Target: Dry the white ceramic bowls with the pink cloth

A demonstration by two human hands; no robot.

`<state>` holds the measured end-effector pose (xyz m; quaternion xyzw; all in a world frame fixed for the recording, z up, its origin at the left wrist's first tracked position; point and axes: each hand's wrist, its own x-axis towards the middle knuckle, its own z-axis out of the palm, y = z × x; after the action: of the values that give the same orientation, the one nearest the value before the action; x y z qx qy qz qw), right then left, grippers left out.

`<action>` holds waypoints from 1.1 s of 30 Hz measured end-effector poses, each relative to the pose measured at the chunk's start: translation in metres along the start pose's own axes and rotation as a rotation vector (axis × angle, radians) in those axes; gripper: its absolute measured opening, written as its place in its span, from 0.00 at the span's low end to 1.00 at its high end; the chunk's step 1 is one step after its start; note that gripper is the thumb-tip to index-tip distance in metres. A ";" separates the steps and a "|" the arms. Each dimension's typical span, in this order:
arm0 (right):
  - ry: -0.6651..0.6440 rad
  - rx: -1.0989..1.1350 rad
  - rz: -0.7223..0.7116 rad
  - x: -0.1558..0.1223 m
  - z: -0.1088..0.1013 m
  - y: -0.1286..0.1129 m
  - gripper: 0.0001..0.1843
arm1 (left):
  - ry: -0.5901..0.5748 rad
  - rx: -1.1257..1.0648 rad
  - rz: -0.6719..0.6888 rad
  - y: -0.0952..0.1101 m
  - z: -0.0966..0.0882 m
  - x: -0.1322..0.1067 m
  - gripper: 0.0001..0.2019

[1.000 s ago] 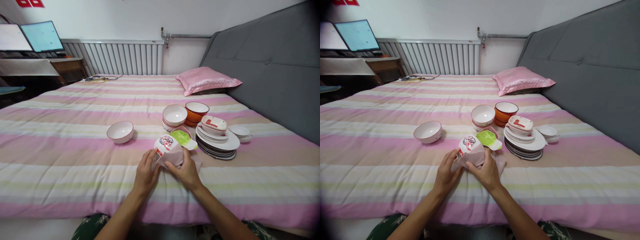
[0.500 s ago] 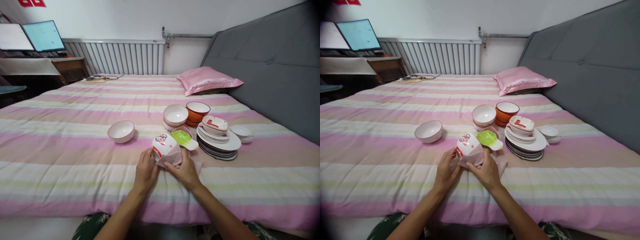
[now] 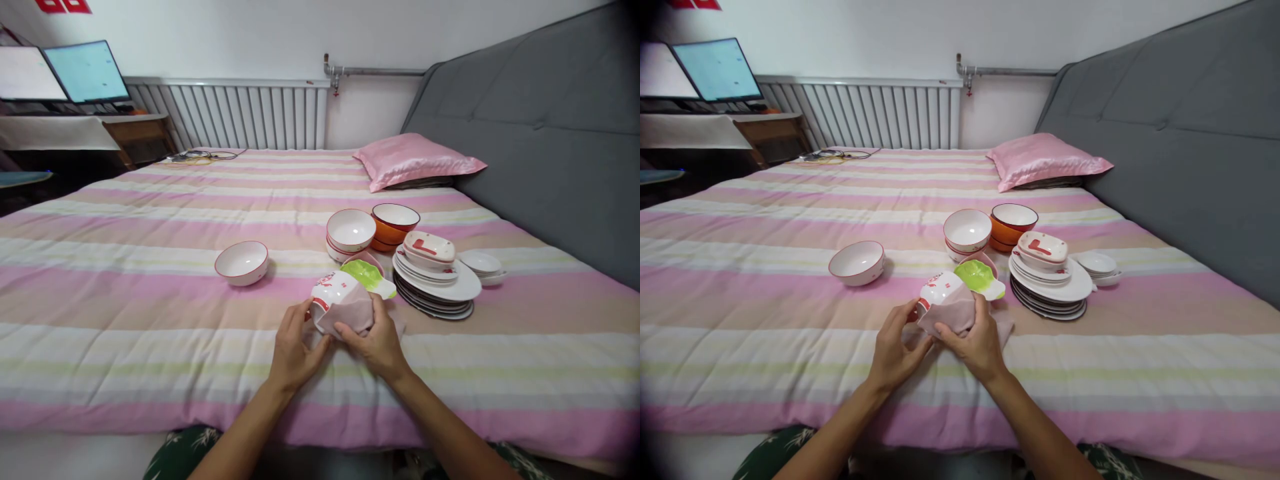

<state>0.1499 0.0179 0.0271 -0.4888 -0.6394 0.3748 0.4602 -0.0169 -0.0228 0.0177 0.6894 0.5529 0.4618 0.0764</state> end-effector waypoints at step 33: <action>-0.003 -0.172 -0.021 -0.001 0.002 -0.003 0.39 | -0.028 0.017 -0.033 -0.004 0.001 0.001 0.35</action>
<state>0.1469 0.0157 0.0294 -0.5194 -0.6748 0.3144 0.4196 -0.0188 -0.0197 0.0152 0.6871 0.5670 0.4461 0.0857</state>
